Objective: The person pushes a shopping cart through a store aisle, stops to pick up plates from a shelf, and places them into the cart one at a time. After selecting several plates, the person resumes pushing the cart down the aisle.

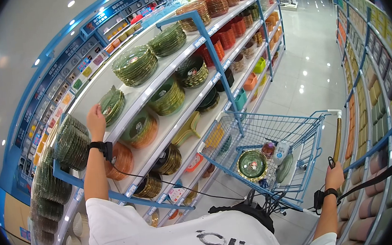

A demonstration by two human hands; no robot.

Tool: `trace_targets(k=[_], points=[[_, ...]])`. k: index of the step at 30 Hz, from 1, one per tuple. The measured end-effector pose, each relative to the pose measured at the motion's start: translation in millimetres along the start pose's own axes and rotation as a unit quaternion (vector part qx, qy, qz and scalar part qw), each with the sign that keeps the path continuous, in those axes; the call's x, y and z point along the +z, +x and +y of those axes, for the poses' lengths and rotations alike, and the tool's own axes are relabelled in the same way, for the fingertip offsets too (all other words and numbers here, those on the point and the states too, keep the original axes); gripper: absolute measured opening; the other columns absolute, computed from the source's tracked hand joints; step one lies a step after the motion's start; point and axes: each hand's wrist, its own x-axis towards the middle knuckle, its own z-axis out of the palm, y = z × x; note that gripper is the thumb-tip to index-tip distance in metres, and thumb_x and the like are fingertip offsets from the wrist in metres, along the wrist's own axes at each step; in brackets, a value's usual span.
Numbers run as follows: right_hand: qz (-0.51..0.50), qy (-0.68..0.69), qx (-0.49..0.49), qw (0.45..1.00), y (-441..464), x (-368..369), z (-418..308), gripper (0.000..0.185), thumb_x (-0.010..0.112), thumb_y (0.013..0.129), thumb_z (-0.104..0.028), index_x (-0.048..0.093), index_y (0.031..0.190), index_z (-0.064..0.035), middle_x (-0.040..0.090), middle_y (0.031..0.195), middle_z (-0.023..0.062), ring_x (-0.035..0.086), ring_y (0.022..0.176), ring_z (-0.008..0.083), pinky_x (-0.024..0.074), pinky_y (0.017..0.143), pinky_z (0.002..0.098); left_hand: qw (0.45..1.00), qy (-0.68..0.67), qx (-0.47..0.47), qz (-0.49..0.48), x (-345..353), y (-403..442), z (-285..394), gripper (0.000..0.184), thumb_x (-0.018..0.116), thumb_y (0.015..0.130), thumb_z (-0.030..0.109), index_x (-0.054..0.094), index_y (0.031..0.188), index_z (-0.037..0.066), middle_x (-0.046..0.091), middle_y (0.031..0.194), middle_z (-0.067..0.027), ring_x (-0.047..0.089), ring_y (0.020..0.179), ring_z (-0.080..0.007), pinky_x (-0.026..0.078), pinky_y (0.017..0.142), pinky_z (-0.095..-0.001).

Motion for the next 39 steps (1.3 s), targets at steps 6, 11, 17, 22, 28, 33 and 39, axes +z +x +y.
trace_targets(k=[6, 11, 17, 22, 28, 33, 39], points=[[-0.002, 0.016, -0.006, 1.0, 0, -1, 1, 0.021, 0.068, 0.082, -0.019, 0.059, 0.094, -0.0051, 0.067, 0.091, 0.0181, 0.065, 0.086, 0.0398, 0.0513, 0.072, 0.0484, 0.997, 0.004, 0.065, 0.027, -11, -14, -19, 0.014, 0.057, 0.089, 0.009, 0.068, 0.095, 0.003, 0.068, 0.092, -0.016, 0.062, 0.088, -0.0362, 0.047, 0.08, -0.0448], [0.0, 0.016, -0.008, 1.0, 2, 4, 4, 0.021, 0.069, 0.082, -0.018, 0.058, 0.094, -0.0044, 0.067, 0.091, 0.019, 0.065, 0.086, 0.0403, 0.0515, 0.072, 0.048, 0.997, -0.048, 0.029, -0.062, -14, -22, -14, 0.017, 0.058, 0.09, 0.015, 0.068, 0.096, 0.003, 0.069, 0.093, -0.0161, 0.063, 0.089, -0.0345, 0.048, 0.082, -0.0419], [0.003, 0.011, -0.007, 1.0, 0, 2, 2, 0.021, 0.069, 0.081, -0.018, 0.058, 0.094, -0.0042, 0.067, 0.09, 0.0192, 0.065, 0.086, 0.0404, 0.0515, 0.073, 0.048, 0.996, -0.044, 0.06, -0.053, -17, -18, 8, 0.014, 0.061, 0.086, 0.012, 0.069, 0.091, 0.001, 0.068, 0.087, -0.0173, 0.064, 0.078, -0.0364, 0.049, 0.073, -0.0434], [-0.001, -0.003, -0.001, 1.0, 2, 2, 3, 0.022, 0.069, 0.082, -0.019, 0.058, 0.094, -0.0045, 0.068, 0.091, 0.0186, 0.065, 0.085, 0.0399, 0.0516, 0.072, 0.048, 0.996, -0.06, 0.061, -0.036, -7, -20, 10, 0.013, 0.061, 0.086, 0.012, 0.067, 0.091, 0.002, 0.068, 0.087, -0.0165, 0.064, 0.077, -0.0362, 0.049, 0.072, -0.0436], [-0.027, -0.015, -0.003, 1.0, 6, 8, 9, 0.021, 0.068, 0.082, -0.02, 0.061, 0.096, -0.0064, 0.068, 0.094, 0.017, 0.064, 0.091, 0.0384, 0.0509, 0.076, 0.048, 0.988, -0.088, 0.119, 0.047, 2, -23, 56, 0.015, 0.06, 0.083, 0.007, 0.063, 0.098, 0.004, 0.065, 0.099, -0.0161, 0.06, 0.094, -0.0357, 0.045, 0.083, -0.0451], [-0.022, -0.032, 0.007, 0.999, 6, 3, 8, 0.025, 0.071, 0.081, -0.028, 0.062, 0.093, -0.0084, 0.068, 0.089, 0.0176, 0.065, 0.085, 0.0398, 0.052, 0.071, 0.0485, 0.948, -0.285, 0.114, -0.086, 53, -80, 154, 0.011, 0.057, 0.087, 0.005, 0.062, 0.095, -0.001, 0.063, 0.095, -0.0163, 0.06, 0.088, -0.0358, 0.047, 0.081, -0.0414], [0.006, -0.007, 0.024, 1.0, 4, 3, 3, 0.026, 0.065, 0.085, -0.033, 0.061, 0.089, -0.0082, 0.067, 0.085, 0.018, 0.064, 0.079, 0.0406, 0.0505, 0.068, 0.0503, 0.834, -0.413, 0.053, -0.361, 192, -215, 256, 0.017, 0.059, 0.088, 0.013, 0.064, 0.097, 0.0, 0.066, 0.093, -0.0172, 0.064, 0.087, -0.0312, 0.05, 0.076, -0.0379]])
